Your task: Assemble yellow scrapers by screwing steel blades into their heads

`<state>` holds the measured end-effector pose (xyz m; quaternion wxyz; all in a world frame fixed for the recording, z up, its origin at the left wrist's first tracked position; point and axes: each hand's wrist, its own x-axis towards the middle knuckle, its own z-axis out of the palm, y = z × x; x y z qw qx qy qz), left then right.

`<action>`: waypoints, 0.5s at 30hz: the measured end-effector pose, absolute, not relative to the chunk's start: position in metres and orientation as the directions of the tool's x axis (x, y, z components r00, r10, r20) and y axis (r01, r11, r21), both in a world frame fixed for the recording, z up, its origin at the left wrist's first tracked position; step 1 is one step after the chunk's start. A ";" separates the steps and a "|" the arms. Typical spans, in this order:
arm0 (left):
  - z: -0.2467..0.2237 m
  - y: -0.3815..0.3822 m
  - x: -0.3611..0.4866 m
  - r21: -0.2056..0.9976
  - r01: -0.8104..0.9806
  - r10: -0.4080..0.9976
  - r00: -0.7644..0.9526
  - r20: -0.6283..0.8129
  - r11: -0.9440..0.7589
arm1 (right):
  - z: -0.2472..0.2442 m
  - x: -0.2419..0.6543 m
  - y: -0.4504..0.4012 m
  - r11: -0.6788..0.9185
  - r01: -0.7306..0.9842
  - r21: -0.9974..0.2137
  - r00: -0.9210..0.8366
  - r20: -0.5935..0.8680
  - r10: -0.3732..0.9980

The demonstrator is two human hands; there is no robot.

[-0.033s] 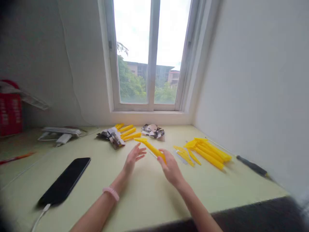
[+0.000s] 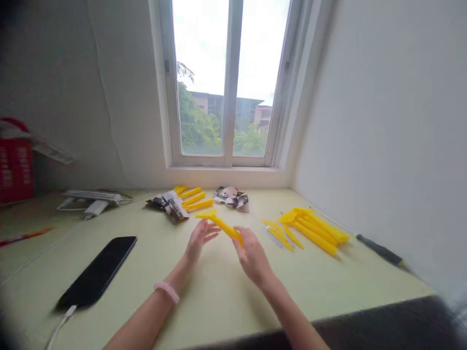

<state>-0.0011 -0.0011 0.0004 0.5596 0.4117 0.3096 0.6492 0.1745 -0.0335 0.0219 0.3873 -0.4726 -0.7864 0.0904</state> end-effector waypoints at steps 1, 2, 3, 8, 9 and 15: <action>0.001 -0.002 -0.003 0.849 -0.494 0.982 -0.059 0.180 -0.185 | 0.022 0.163 -0.042 0.557 0.677 -0.482 -0.282 0.529 0.800; 0.001 -0.004 -0.004 0.839 -0.512 0.982 -0.079 0.170 -0.186 | 0.022 0.153 -0.049 0.576 0.679 -0.455 -0.320 0.523 0.790; 0.001 -0.005 -0.007 0.832 -0.522 0.982 -0.109 0.155 -0.189 | 0.023 0.145 -0.056 0.601 0.677 -0.425 -0.364 0.516 0.775; 0.003 -0.009 -0.021 0.842 -0.519 0.980 -0.193 0.053 -0.148 | 0.029 0.130 -0.063 0.671 0.581 -0.460 -0.563 0.369 0.740; 0.004 -0.009 -0.023 0.844 -0.521 0.981 -0.194 0.028 -0.127 | 0.028 0.134 -0.058 0.652 0.591 -0.474 -0.545 0.361 0.757; 0.003 -0.008 -0.018 0.862 -0.505 0.988 -0.151 -0.035 -0.046 | 0.011 0.207 0.002 0.349 0.875 -0.335 -0.200 0.408 0.891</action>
